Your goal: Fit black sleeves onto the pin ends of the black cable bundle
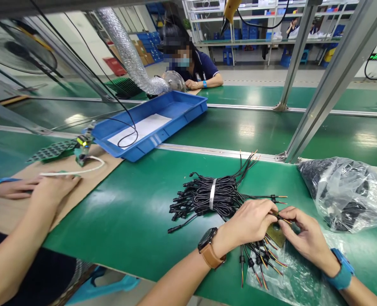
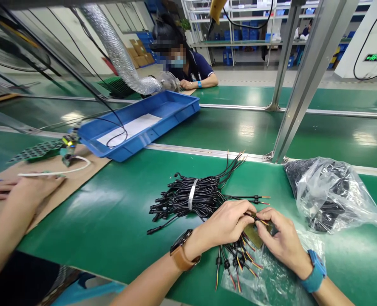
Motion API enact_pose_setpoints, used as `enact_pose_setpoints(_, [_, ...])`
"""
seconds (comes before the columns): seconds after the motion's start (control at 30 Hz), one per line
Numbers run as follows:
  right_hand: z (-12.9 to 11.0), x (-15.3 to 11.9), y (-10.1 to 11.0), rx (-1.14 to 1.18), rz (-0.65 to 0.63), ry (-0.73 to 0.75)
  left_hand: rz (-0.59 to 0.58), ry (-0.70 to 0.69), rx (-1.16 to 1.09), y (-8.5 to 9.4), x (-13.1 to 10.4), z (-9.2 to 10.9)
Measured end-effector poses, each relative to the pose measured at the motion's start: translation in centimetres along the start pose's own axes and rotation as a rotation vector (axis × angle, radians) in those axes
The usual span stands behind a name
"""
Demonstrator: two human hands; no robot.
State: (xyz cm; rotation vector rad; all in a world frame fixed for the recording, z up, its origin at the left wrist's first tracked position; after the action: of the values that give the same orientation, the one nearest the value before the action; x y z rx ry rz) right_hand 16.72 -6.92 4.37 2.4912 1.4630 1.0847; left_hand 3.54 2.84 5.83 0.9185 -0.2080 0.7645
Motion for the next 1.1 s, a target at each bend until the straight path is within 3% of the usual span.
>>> enact_pose_setpoints(0.13, [0.5, -0.1, 0.0, 0.000, 0.005, -0.057, 0.006, 0.003, -0.008, 0.3, 0.2, -0.1])
enact_pose_setpoints(0.33, [-0.1, -0.1, -0.4, 0.032, -0.028, -0.017, 0.093, 0.027, -0.103, -0.1, -0.2, -0.2])
enact_pose_setpoints(0.67, [-0.8, -0.3, -0.9, 0.041, -0.007, 0.045, 0.131, 0.031, -0.095, -0.9, -0.7, -0.2])
enact_pose_setpoints(1.1, [-0.2, 0.3, -0.3, -0.041, 0.043, -0.019, 0.023, 0.033, -0.045, 1.1, 0.5, -0.5])
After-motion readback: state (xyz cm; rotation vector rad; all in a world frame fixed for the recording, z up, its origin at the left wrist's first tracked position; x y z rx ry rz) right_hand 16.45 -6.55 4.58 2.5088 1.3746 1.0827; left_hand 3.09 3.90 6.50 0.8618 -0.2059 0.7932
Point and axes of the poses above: each hand's wrist, its own x-axis towards the middle knuckle, its own y-axis out of the back of the hand, z = x × y, the point moved 5 cm from there along x, towards the middle knuckle, and after that the axes turned 15 degrees about z, right-handed, at the moved point
